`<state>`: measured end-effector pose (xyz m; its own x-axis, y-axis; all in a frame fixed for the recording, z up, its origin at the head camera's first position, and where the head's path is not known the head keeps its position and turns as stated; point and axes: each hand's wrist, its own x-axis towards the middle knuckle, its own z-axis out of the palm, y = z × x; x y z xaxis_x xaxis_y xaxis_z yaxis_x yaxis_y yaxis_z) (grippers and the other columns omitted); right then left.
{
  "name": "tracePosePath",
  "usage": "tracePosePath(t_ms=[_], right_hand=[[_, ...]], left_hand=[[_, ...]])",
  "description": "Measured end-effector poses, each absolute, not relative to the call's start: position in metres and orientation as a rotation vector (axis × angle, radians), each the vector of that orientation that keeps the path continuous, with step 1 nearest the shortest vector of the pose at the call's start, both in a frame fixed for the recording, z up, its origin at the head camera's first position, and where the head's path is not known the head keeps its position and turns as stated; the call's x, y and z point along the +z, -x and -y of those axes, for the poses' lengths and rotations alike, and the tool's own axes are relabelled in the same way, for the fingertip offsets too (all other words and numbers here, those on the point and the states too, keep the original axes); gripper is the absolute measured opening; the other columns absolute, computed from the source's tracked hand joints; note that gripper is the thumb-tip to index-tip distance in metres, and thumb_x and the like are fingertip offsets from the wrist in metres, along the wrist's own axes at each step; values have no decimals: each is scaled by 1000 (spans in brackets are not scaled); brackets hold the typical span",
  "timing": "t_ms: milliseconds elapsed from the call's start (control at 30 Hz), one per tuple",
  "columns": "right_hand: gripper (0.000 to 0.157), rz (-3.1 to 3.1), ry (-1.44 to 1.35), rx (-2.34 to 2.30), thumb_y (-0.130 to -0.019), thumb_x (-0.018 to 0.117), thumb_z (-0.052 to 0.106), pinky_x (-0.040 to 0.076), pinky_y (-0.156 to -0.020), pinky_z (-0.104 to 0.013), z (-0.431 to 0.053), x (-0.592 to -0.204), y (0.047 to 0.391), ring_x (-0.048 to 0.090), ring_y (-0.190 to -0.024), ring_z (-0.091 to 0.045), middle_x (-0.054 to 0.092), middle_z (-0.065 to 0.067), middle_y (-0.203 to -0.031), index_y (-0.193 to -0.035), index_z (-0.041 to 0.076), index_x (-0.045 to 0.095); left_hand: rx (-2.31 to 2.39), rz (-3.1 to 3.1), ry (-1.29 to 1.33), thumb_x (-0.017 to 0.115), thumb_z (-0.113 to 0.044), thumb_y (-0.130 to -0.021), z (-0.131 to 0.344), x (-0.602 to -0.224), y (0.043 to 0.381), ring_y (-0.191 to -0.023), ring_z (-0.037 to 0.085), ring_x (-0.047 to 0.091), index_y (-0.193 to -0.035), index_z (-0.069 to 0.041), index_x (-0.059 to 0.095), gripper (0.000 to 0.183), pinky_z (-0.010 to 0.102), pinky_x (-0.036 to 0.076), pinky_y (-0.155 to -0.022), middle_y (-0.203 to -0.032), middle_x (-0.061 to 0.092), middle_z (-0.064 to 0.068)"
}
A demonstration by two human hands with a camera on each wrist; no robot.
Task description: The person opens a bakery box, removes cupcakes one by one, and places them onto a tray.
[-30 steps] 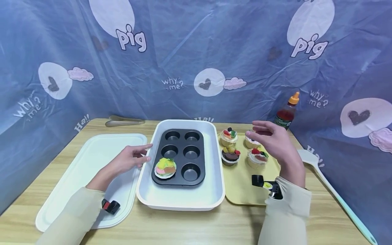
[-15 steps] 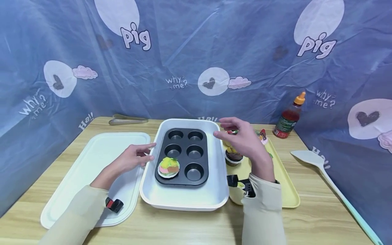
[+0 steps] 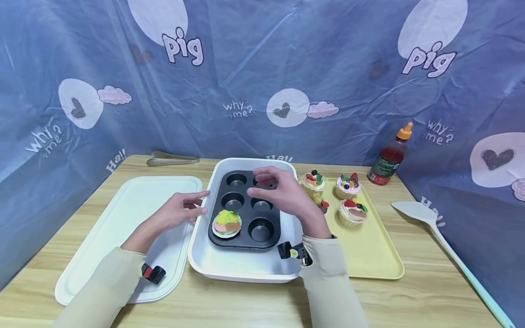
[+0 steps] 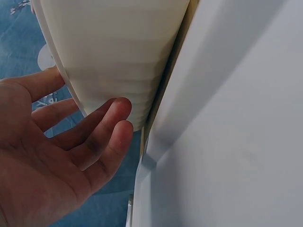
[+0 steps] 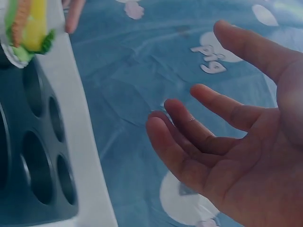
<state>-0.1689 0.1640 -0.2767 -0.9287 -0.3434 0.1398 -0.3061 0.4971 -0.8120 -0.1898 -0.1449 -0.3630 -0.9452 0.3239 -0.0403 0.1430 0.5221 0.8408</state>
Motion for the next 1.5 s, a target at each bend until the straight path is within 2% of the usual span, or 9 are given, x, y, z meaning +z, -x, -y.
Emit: tracePosePath(t_ms=[267, 600, 833, 1100, 1500], right_hand=[[53, -2619, 639, -1423, -89, 77, 18, 51, -102, -49, -147, -288, 172, 63, -119, -36, 65, -19, -130, -137, 3, 59], [58, -2594, 624, -1302, -86, 81, 24, 52, -102, -45, -130, -299, 173, 61, -121, -32, 64, -14, -131, -138, 11, 59], [62, -2572, 689, -1273, -85, 82, 22, 53, -101, -44, -123, -307, 174, 58, -125, -38, 62, -17, -135, -140, 7, 57], [69, -2559, 741, -1160, -82, 84, 25, 54, -100, -43, -114, -317, 173, 56, -128, -36, 58, -18, -142, -142, 5, 56], [70, -2551, 717, -1108, -83, 84, 28, 54, -100, -41, -108, -326, 173, 58, -128, -32, 59, -15, -142, -142, 5, 56]], left_hand=[[1393, -2567, -389, 71, -15, -94, 145, -362, 190, -80, 22, 61, -147, -10, 53, 56, 29, 53, -63, -117, 68, 21], [1395, -2563, -395, 72, -17, -93, 146, -363, 190, -78, 22, 62, -146, -10, 54, 57, 29, 52, -63, -117, 68, 21], [1410, -2550, -403, 72, -15, -93, 146, -363, 190, -78, 17, 59, -146, -8, 54, 57, 26, 53, -63, -115, 67, 21], [1430, -2533, -402, 73, -14, -92, 147, -363, 190, -77, 16, 58, -146, -8, 54, 58, 26, 53, -63, -113, 66, 20], [1440, -2527, -404, 73, -14, -92, 148, -362, 190, -76, 16, 58, -146, -8, 54, 58, 26, 52, -63, -113, 68, 20]])
